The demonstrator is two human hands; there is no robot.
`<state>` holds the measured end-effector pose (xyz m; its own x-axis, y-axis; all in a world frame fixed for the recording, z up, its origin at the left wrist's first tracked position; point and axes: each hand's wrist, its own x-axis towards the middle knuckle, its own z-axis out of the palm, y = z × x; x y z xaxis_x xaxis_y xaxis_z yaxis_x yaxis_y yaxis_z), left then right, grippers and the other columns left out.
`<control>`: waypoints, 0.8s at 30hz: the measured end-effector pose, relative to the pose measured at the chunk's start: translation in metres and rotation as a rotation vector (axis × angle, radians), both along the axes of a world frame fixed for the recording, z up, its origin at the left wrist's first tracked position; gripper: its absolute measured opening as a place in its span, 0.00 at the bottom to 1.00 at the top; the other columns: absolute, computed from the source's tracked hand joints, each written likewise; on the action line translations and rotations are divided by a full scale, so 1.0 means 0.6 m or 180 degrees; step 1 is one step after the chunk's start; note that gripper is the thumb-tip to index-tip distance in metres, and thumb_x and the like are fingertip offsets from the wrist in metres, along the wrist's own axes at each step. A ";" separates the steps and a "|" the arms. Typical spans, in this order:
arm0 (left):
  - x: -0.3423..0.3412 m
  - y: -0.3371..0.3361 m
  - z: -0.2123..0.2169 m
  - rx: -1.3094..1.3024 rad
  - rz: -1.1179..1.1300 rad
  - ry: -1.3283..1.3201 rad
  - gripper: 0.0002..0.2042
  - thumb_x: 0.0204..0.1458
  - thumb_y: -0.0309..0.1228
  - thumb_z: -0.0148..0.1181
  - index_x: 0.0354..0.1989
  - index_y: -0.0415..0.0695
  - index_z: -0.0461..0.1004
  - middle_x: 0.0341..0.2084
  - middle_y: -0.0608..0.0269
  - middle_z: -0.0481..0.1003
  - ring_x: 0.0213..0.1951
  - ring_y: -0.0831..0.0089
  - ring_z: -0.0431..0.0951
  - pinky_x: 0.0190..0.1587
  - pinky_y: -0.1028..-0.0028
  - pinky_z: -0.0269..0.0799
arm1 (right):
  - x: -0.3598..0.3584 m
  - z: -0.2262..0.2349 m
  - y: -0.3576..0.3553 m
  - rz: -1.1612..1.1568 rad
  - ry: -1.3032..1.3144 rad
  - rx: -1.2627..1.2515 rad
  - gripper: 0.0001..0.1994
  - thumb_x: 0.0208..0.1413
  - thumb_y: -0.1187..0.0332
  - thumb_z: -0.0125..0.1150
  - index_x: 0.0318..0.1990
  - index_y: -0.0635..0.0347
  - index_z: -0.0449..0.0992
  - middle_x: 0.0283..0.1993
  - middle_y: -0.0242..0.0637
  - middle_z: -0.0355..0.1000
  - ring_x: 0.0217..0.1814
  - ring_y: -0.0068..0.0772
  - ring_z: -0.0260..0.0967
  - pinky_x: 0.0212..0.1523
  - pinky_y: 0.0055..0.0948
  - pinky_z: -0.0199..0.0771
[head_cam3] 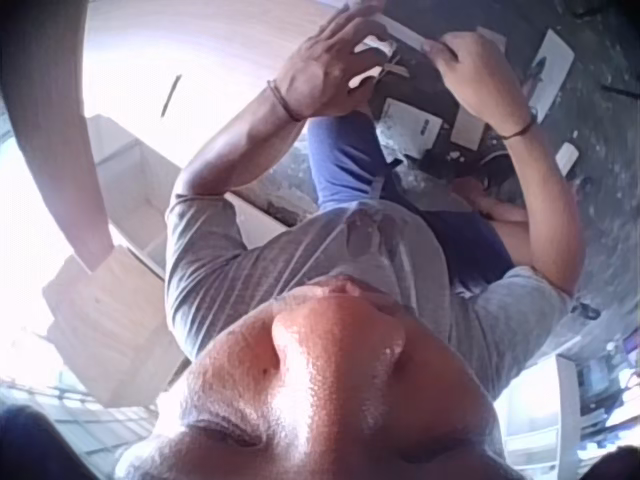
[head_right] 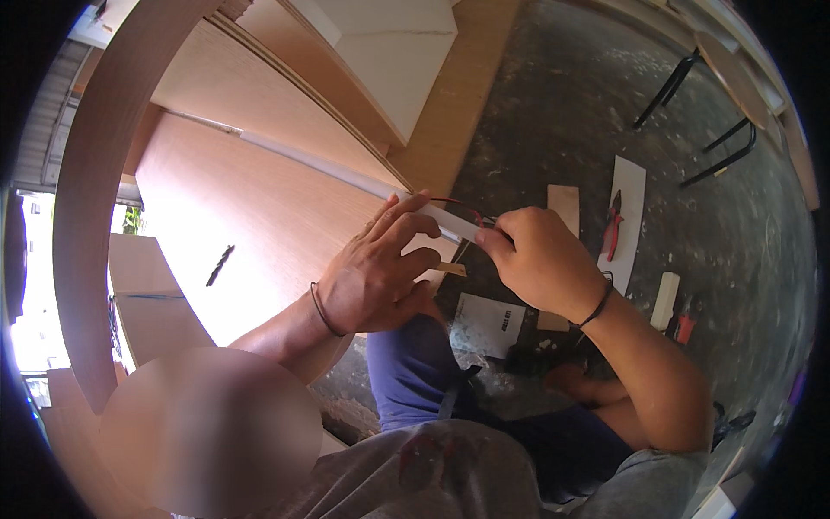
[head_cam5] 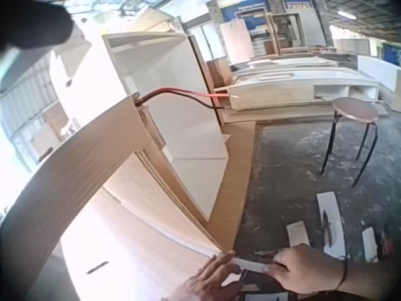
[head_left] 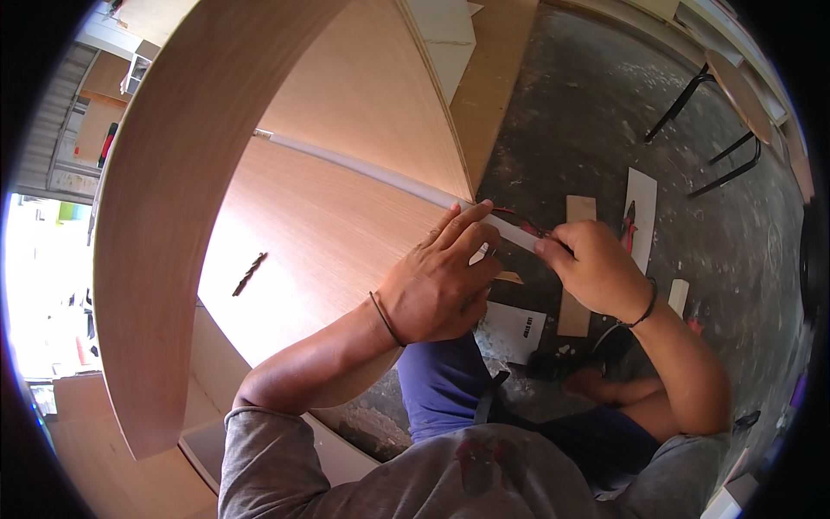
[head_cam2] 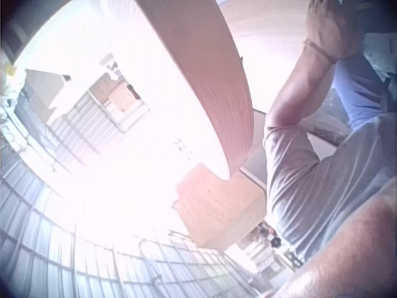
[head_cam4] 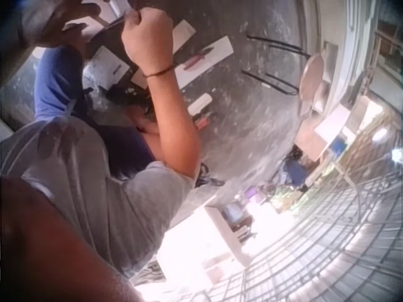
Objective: The person installs an LED light strip into a pre-cut channel in a curved wooden shelf, using a power drill to connect wires and pressing the strip into place by hand.
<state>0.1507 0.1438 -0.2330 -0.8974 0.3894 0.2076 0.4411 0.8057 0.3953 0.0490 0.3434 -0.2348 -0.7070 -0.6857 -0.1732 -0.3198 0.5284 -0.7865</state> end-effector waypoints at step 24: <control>0.010 0.000 -0.002 -0.0158 0.0145 0.0242 0.11 0.37 0.29 0.61 0.33 0.46 0.76 0.42 0.59 0.67 0.59 0.54 0.62 0.60 0.41 0.54 | -0.010 -0.003 -0.038 0.0155 -0.0178 -0.0181 0.16 0.58 0.66 0.55 0.24 0.71 0.73 0.18 0.53 0.67 0.19 0.48 0.65 0.25 0.39 0.64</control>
<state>0.1569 0.1436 -0.2343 -0.8968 0.3601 0.2571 0.4308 0.8434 0.3211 0.0430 0.3208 -0.2363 -0.6630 -0.7288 -0.1713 -0.2987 0.4673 -0.8321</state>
